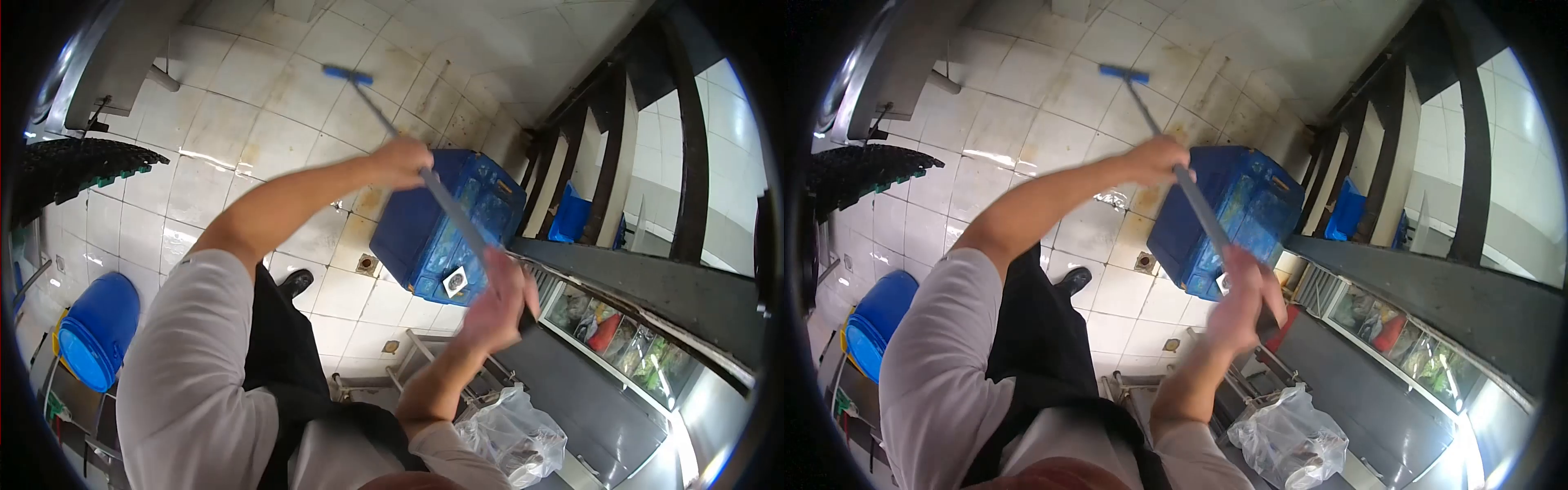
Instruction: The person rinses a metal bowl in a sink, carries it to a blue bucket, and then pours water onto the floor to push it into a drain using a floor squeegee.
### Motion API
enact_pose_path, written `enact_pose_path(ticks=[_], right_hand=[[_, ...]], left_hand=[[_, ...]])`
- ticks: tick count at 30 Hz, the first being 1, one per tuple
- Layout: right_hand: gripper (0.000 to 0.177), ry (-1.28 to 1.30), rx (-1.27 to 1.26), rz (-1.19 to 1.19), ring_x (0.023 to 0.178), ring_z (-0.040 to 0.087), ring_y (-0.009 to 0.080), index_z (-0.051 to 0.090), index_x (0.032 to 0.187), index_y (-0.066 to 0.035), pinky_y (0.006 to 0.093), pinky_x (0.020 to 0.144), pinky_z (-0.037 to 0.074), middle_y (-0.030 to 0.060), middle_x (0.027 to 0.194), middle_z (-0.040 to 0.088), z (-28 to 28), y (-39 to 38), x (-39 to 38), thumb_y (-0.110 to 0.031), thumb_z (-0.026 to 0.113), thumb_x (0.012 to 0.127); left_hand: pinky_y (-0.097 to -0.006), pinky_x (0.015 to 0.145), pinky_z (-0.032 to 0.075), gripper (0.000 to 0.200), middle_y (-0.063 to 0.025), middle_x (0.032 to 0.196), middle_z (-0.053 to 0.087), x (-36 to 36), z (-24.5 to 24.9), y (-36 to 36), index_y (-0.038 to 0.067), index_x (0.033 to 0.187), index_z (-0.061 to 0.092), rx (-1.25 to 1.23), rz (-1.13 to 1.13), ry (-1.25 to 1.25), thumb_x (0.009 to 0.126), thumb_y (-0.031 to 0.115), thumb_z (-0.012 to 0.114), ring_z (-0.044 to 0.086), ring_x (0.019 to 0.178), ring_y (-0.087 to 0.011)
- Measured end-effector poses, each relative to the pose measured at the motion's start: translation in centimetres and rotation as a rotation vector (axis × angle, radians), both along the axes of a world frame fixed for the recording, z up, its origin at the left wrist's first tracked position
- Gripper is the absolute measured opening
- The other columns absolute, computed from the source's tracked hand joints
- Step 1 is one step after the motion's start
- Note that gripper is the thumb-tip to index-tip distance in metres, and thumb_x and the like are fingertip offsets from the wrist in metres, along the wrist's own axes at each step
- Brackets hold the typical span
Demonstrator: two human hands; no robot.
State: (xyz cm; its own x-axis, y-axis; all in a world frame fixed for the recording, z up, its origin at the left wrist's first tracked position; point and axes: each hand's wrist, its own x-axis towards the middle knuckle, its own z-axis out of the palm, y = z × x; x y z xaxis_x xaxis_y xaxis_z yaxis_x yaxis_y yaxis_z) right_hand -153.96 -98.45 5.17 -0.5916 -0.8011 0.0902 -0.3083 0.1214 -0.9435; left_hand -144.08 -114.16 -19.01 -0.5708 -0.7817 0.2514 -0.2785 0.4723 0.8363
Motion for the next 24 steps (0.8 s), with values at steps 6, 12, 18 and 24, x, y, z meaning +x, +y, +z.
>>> enact_pose_path(ticks=[6,12,18,24], right_hand=[[0.025,-0.147,-0.561,0.478,0.074,0.064,0.0291,0.06,0.078,0.007,0.0477,0.077,0.054,0.0158,0.076,0.061,6.9,5.5,-2.4,-0.013,0.051,0.091],[0.019,0.275,-0.482,0.265,0.079,0.064,0.0269,0.059,0.088,0.005,0.0453,0.083,0.057,0.018,0.084,0.062,-2.4,-4.9,-1.4,-0.013,0.057,0.094],[0.014,-0.06,-0.489,0.342,0.091,0.065,0.0216,0.059,0.083,0.003,0.0339,0.088,0.05,0.0092,0.091,0.066,-16.6,-23.1,-0.5,-0.008,0.061,0.091],[0.008,-0.08,-0.272,0.157,0.094,0.064,0.0247,0.063,0.086,0.004,0.0386,0.091,0.053,0.0131,0.094,0.065,-13.3,-15.4,-4.3,-0.003,0.061,0.089]], left_hand=[[-0.0469,0.083,0.042,0.024,-0.0077,0.065,0.06,-1.6,8.8,7.1,0.013,0.074,0.059,0.055,-0.236,0.088,0.088,0.031,0.066,0.061,0.074,-0.0315],[-0.0458,0.08,0.045,0.009,-0.0062,0.082,0.066,-3.3,3.6,-6.0,0.015,0.086,0.064,-0.202,0.167,0.07,0.077,0.012,0.067,0.064,0.087,-0.0317],[-0.0463,0.082,0.049,0.015,-0.0141,0.103,0.064,-3.5,0.3,-15.9,0.01,0.091,0.065,-0.072,0.407,0.025,0.076,0.013,0.066,0.062,0.097,-0.0354],[-0.0458,0.079,0.049,0.022,-0.0153,0.087,0.064,-7.1,-2.5,-12.8,0.007,0.079,0.067,-0.133,0.223,-0.036,0.083,0.029,0.068,0.061,0.092,-0.0377]])
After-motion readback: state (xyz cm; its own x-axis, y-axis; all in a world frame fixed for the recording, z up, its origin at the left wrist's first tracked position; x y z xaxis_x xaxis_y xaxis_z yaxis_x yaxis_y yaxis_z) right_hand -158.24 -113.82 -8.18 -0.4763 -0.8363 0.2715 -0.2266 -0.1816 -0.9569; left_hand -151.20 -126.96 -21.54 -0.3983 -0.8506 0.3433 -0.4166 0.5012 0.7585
